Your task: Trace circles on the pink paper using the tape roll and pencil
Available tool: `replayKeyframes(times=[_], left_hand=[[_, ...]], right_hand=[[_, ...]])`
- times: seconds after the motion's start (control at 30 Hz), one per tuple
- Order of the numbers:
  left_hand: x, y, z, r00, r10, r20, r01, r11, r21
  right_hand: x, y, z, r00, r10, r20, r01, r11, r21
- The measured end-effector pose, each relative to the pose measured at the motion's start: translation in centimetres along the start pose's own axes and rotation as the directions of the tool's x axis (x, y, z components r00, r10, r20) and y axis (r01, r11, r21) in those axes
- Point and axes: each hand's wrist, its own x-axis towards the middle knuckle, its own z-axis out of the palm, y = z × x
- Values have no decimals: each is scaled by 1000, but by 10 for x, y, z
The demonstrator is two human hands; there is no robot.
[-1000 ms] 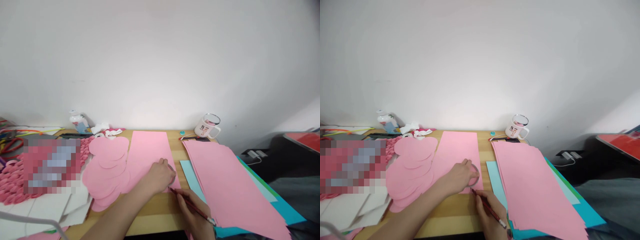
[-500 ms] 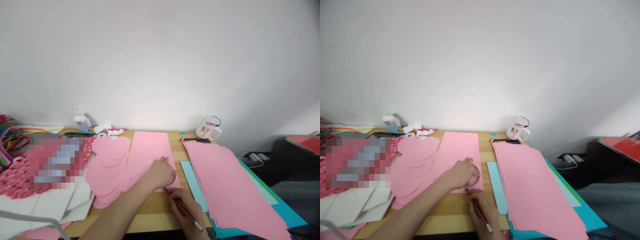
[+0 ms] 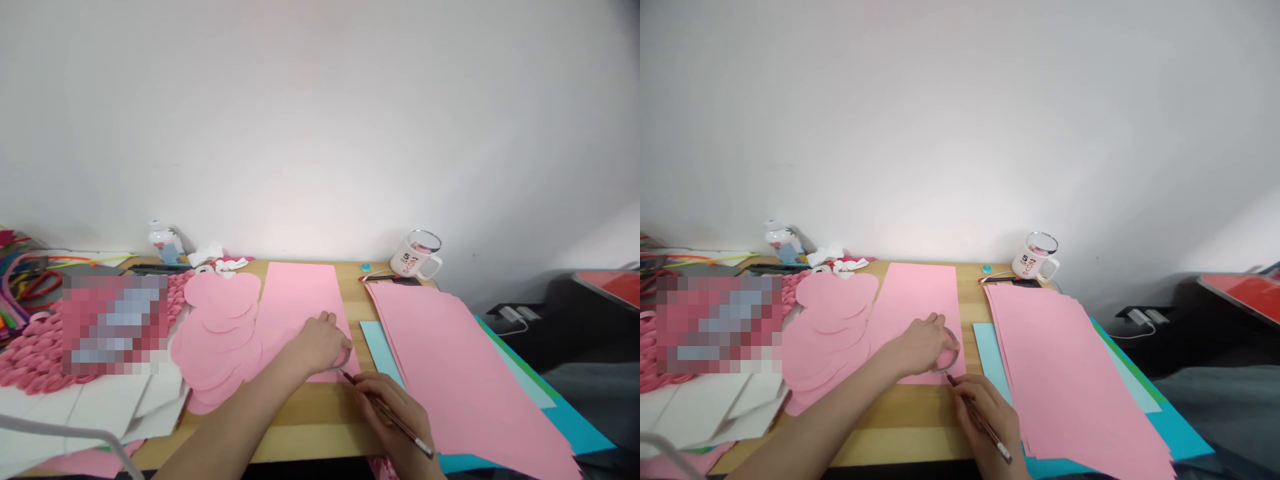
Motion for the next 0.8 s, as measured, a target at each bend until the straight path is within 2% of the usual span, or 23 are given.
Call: replayKeyframes(times=[0.17,0.33,0.5,0.63,0.8], left_hand=[[-2,1,-2,1000,-5,9,5,1000,15],[-2,1,-3,999,-18,49,18,1000,10],[1,-2,-2,997,-5,73,4,1000,17],[1,-3,-2,996,-4,89,2,1000,20],[0,-1,-2,997,-23,72,23,1000,10]], right_hand=[[-9,-4,13,988,-106,113,110,993,-32],[-14,-2,35,976,-213,47,217,971,-97],[1,-17,55,942,-321,95,331,937,-114],[11,-26,56,922,-347,173,376,909,-181],[-5,-14,46,929,-322,180,354,917,-183]])
